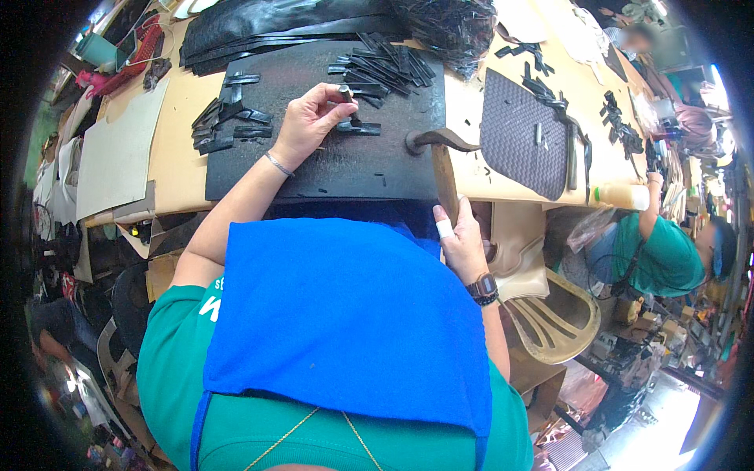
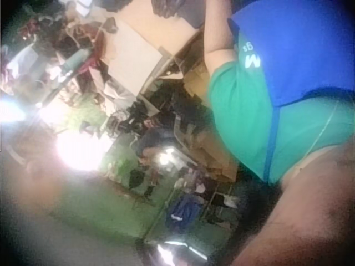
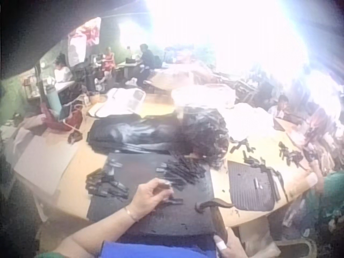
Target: The person uses a hammer to strike small metal pieces placed on a black mat. They repeatedly pick up the metal pieces, position them, and hit them with the hammer, then move the pieces aside on the mat.
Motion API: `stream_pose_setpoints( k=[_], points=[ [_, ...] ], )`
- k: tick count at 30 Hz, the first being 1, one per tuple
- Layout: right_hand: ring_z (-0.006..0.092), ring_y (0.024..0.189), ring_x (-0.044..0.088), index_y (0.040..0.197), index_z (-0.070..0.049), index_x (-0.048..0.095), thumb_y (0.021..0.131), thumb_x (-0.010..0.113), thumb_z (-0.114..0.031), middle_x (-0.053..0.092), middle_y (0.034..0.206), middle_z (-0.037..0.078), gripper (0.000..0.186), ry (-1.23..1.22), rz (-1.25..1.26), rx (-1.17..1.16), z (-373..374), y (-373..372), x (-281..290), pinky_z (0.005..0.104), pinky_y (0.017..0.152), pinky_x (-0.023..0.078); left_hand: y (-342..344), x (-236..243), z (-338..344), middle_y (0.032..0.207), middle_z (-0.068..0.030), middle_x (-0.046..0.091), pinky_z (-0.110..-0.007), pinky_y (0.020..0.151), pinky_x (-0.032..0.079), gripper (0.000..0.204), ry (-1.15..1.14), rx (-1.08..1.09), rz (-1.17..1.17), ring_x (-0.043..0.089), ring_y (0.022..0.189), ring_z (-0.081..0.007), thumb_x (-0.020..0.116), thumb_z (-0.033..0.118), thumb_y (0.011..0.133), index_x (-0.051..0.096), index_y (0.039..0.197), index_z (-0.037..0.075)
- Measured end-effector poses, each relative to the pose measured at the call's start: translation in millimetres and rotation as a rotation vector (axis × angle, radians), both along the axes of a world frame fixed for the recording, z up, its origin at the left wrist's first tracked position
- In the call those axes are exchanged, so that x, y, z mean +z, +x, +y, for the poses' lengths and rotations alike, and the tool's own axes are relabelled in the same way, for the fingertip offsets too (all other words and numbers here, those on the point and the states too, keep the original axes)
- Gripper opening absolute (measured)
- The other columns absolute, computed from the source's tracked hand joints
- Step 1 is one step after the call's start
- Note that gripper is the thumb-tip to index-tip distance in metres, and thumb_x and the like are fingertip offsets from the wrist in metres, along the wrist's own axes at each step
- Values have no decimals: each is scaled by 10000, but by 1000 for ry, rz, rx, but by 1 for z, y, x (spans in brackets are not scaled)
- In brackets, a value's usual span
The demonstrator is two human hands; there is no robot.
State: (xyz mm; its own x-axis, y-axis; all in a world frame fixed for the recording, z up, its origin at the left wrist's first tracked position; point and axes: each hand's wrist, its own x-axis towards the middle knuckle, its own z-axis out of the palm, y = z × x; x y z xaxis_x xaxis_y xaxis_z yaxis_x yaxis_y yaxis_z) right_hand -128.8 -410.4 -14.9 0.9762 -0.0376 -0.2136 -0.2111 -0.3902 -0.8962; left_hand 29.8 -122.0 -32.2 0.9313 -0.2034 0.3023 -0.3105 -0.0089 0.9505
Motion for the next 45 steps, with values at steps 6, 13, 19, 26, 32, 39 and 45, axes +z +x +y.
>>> stream_pose_setpoints(
  k=[6,13,19,26,32,39,45],
  points=[
    [279,1099,634,1337,12,466,992,580,-232,653,1173,226,438,-78,27,15,-1,1,2,364,947,469,-1,-1,-1,980,-40,710,-245,817,551,194,36,-30,-8,662,906,-89,711,105,908,648,1075,29],
    [282,1063,648,1312,24,478,990,586,-255,664,1143,229,440,-115,27,25,-1,2,4,374,922,482,-1,-1,-4,981,-40,713,-245,801,552,222,97,-30,-101,669,893,-86,714,117,907,647,1100,30],
    [189,888,649,1308,11,493,979,610,-282,675,1012,137,456,-223,246,8,-6,15,42,330,797,513,-3,-1,-8,964,-62,720,-260,775,562,247,202,8,-194,685,866,-105,732,122,887,650,1101,32],
    [168,642,573,1349,-90,400,1025,449,-392,580,809,54,445,634,-913,314,6,59,165,340,601,508,-8,3,-5,962,-90,726,-281,754,574,277,242,25,-257,711,856,-156,742,144,873,651,1104,22],
    [249,669,598,1118,-29,578,989,567,-333,581,805,100,331,-340,-589,376,21,59,83,396,703,507,-2,3,-9,921,-105,722,-285,720,569,259,341,33,-302,709,830,-144,745,166,874,661,1072,22],
    [97,653,520,1285,-33,405,999,583,-282,566,770,15,419,447,-630,167,48,53,106,274,619,448,-8,-1,-7,908,-114,724,-288,731,563,245,277,37,-307,723,832,-180,743,158,875,668,1069,30],
    [401,928,568,1126,34,532,947,628,-243,572,997,246,344,-330,-432,348,24,55,68,432,836,464,-10,3,-9,881,-105,714,-289,732,559,204,269,30,-307,717,828,-167,732,147,888,643,1006,7]
  ],
)
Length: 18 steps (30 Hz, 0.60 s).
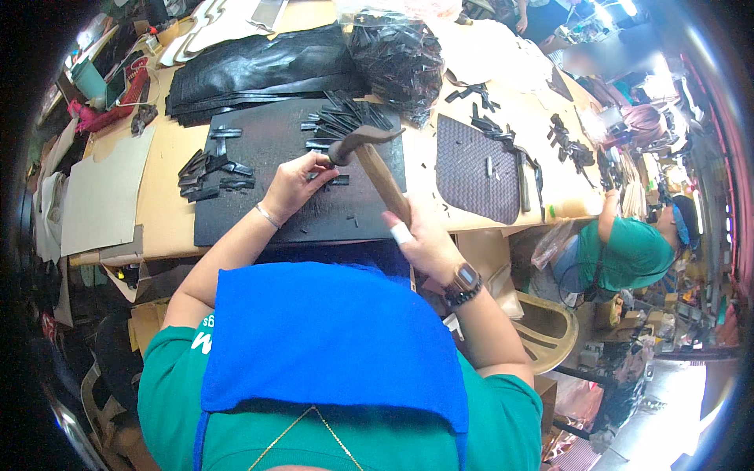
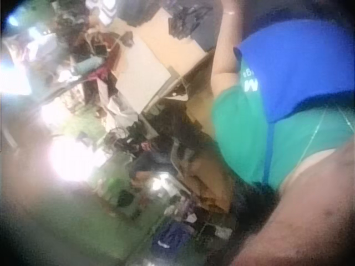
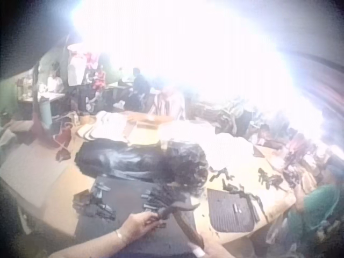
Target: The person uses a hammer to strike small metal pieces placed on a black mat. They repeatedly pick up the metal pieces, position them, and hit them with the hammer, then move the pieces aside on the mat.
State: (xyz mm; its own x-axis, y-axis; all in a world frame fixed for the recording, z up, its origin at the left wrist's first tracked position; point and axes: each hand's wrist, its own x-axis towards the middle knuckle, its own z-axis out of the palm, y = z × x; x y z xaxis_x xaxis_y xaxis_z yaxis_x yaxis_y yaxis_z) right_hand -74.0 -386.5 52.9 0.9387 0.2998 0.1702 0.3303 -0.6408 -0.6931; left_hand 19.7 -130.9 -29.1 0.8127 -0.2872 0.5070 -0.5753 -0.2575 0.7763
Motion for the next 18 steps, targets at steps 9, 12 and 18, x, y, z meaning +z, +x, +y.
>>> stream_pose_setpoints(
  k=[9,12,18],
  points=[
    [512,882,622,1137,9,477,977,578,-288,643,888,316,351,-252,294,-244,9,-28,-38,530,754,488,24,-17,17,987,-42,649,-247,783,512,138,-763,-42,476,634,873,-114,514,204,1029,495,1104,89],
    [468,790,642,1121,16,497,973,594,-302,642,819,295,364,-126,260,-242,0,-30,-55,498,691,499,28,-24,30,929,-67,624,-295,762,520,198,-332,48,336,646,846,-166,555,233,991,597,1046,48],
    [360,677,663,1126,28,522,971,616,-309,647,740,228,383,-39,317,-301,-14,-41,-49,431,629,504,-3,7,27,924,-121,663,-407,789,517,273,512,112,89,647,939,-338,696,323,869,686,979,74]
  ],
)
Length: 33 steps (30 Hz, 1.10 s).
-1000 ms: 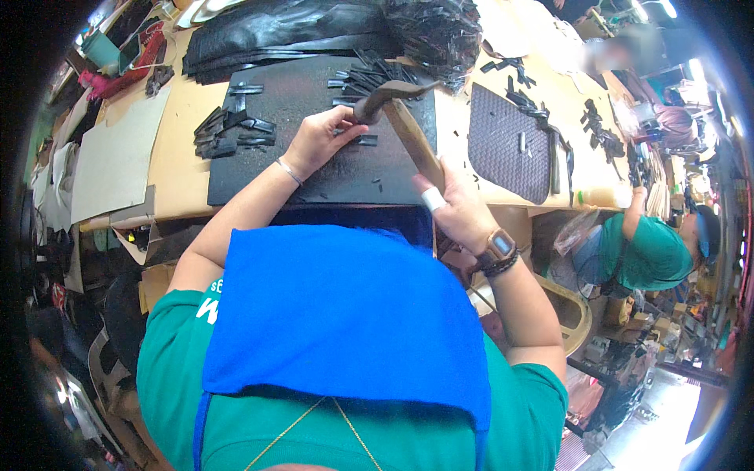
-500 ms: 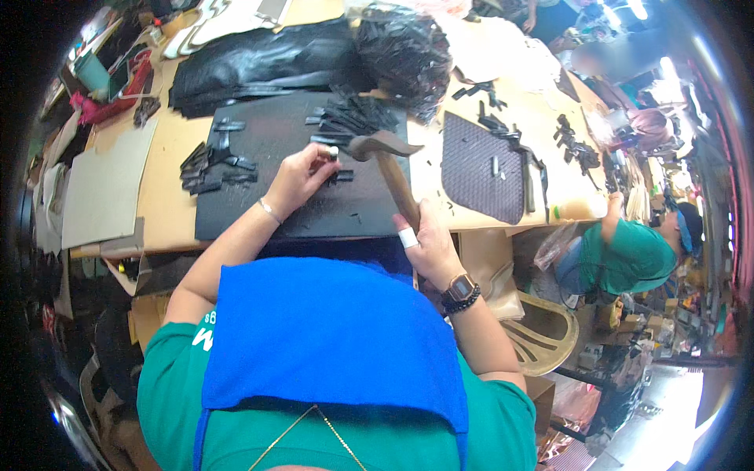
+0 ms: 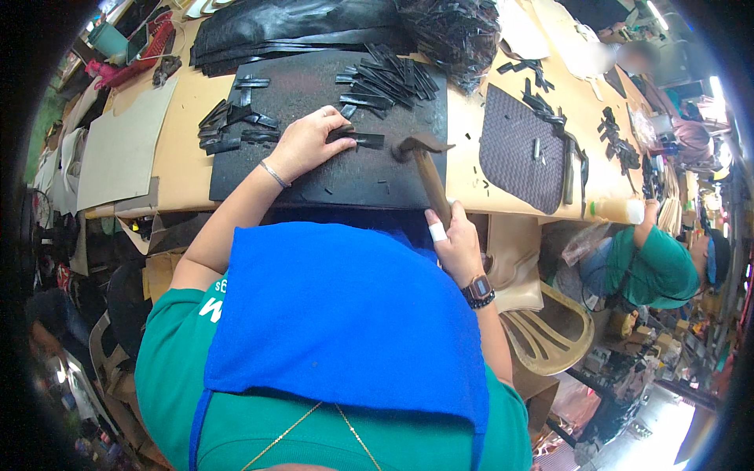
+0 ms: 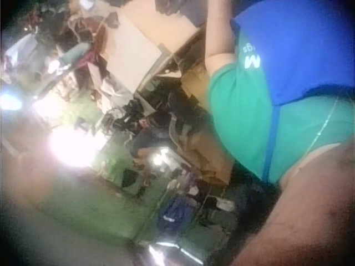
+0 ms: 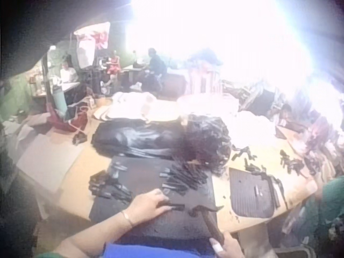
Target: The person uses a hammer to strike small metal pieces placed on a black mat. They repeatedly pick up the metal pieces, position them, and hit them with the hammer, then move the pieces aside on the mat.
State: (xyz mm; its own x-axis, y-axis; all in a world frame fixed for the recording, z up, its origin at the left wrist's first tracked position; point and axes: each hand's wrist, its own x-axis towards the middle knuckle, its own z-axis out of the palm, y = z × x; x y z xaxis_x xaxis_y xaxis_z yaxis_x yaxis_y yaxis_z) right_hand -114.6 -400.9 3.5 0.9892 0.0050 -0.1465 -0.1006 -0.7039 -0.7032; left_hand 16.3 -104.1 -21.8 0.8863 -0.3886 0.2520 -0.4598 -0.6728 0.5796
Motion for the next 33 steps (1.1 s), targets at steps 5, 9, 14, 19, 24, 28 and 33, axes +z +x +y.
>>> stream_pose_setpoints(
  k=[5,9,14,19,24,28,33],
  points=[
    [351,794,690,1138,32,520,975,617,-283,691,867,212,367,133,-146,6,-8,-9,-22,405,716,520,26,4,-6,946,-127,720,-335,823,521,263,-238,-32,191,697,895,-224,711,237,884,687,1000,2],
    [371,876,692,1152,24,520,974,617,-273,695,941,229,360,95,-65,0,-4,-7,-14,407,767,524,60,13,-13,1011,-161,714,-338,832,519,342,-315,79,83,687,934,-241,708,299,896,691,1067,3],
    [458,842,665,1172,-16,517,967,615,-268,684,903,262,339,-25,-105,-20,2,-10,-12,480,706,520,58,22,27,1029,-164,693,-378,844,520,332,-110,183,-64,675,949,-314,671,312,908,678,1076,26],
    [501,803,632,1148,-54,485,964,595,-319,658,845,283,341,-229,-28,135,34,13,11,559,676,492,10,31,101,1090,-142,674,-394,906,510,288,227,209,3,646,1032,-332,641,180,842,678,1097,51],
    [487,811,634,1123,-62,483,955,600,-356,651,826,267,358,-62,65,499,67,35,18,545,693,503,-14,32,115,1195,-86,633,-395,928,510,284,298,230,102,629,1087,-297,651,192,863,670,1121,74],
    [468,829,646,1165,-66,524,962,570,-414,665,862,253,406,20,41,675,72,38,23,513,715,516,-13,32,116,1122,-39,661,-373,842,539,215,295,241,31,669,980,-276,693,236,878,699,1050,109],
    [445,887,659,1210,-55,514,950,618,-362,674,912,257,416,4,155,408,44,30,22,485,744,519,-20,30,119,1097,-25,671,-356,789,552,209,257,208,-25,686,906,-258,711,249,866,699,1021,109]
  ],
)
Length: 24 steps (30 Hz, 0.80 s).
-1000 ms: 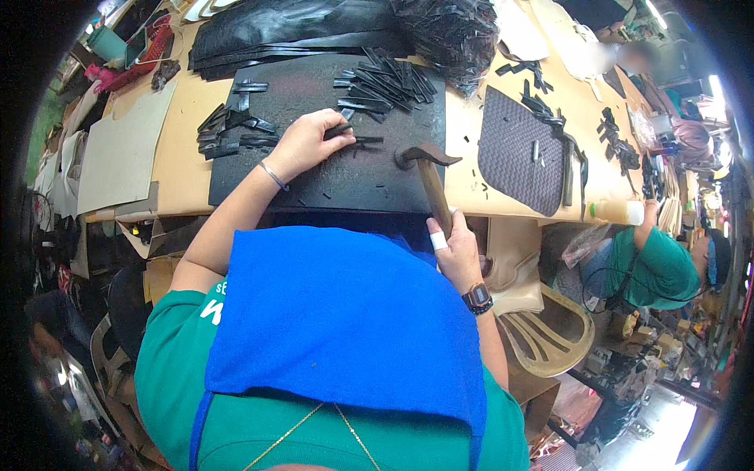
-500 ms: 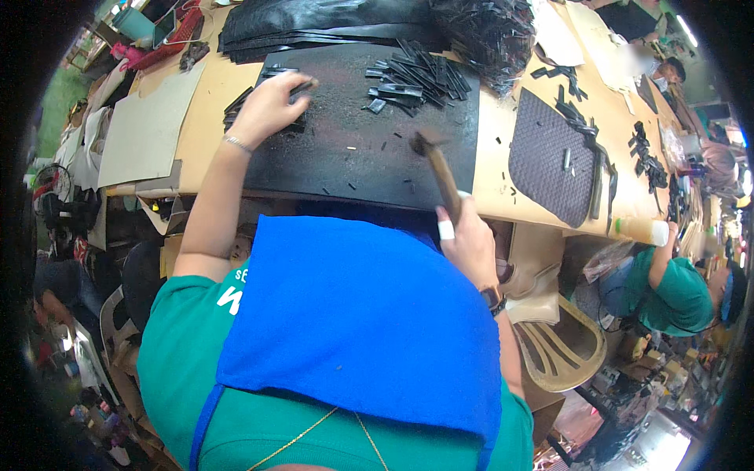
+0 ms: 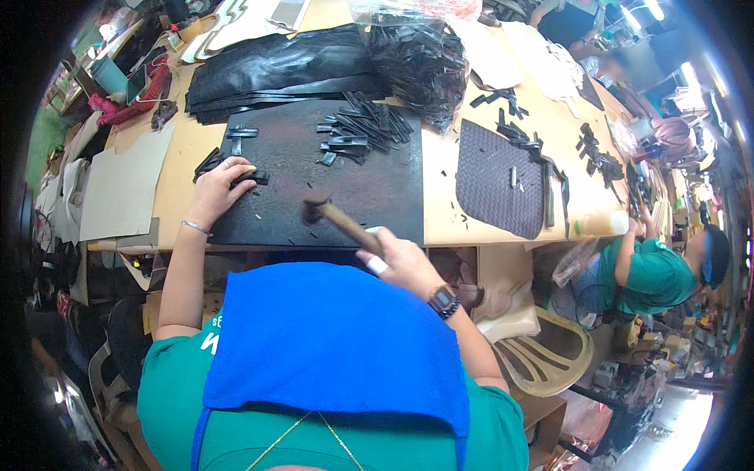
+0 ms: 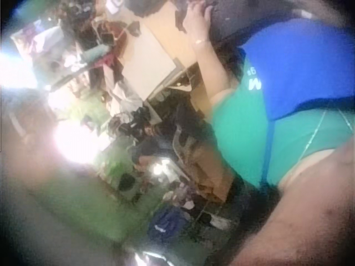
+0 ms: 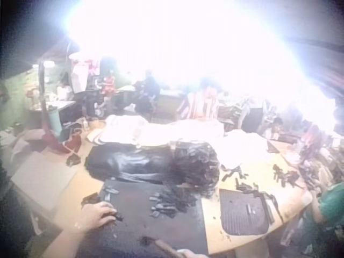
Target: The person uses a hammer to strike small metal pieces placed on a black mat. They repeatedly pick up the metal pieces, position them, and hit them with the hammer, then move the pieces aside on the mat.
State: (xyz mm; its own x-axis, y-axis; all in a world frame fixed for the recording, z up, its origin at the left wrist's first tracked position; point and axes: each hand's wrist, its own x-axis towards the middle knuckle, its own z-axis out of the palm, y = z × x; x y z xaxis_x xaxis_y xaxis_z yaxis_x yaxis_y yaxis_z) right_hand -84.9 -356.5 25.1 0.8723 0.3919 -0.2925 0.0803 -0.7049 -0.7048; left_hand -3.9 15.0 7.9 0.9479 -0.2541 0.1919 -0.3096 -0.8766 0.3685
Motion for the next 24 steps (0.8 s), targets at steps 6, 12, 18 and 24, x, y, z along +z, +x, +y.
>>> stream_pose_setpoints(
  k=[6,12,18,24],
  points=[
    [380,780,671,1144,20,541,947,649,-301,659,836,248,392,35,-181,-354,-54,-19,-22,417,711,510,10,-15,-6,1089,-55,678,-343,799,534,174,-171,109,-153,680,966,-253,707,208,867,697,951,56],
    [356,918,687,1167,51,520,978,608,-286,685,985,258,396,180,-176,-418,-52,-25,-39,384,813,514,30,0,-50,904,-137,716,-381,718,538,269,-351,5,-19,691,822,-320,685,337,888,721,1009,99],
    [368,908,694,1164,48,517,973,613,-271,689,963,259,383,148,-150,-432,-50,-24,-32,395,787,523,33,-10,-133,910,-116,710,-393,743,524,277,-265,-221,76,679,851,-325,695,358,872,710,1006,116],
    [377,898,694,1172,50,516,967,620,-270,686,946,267,394,185,-222,-421,-51,-24,-40,407,777,525,42,-23,-140,919,-73,672,-406,708,533,258,-153,-222,-61,675,822,-295,684,361,877,695,948,114]
  ],
)
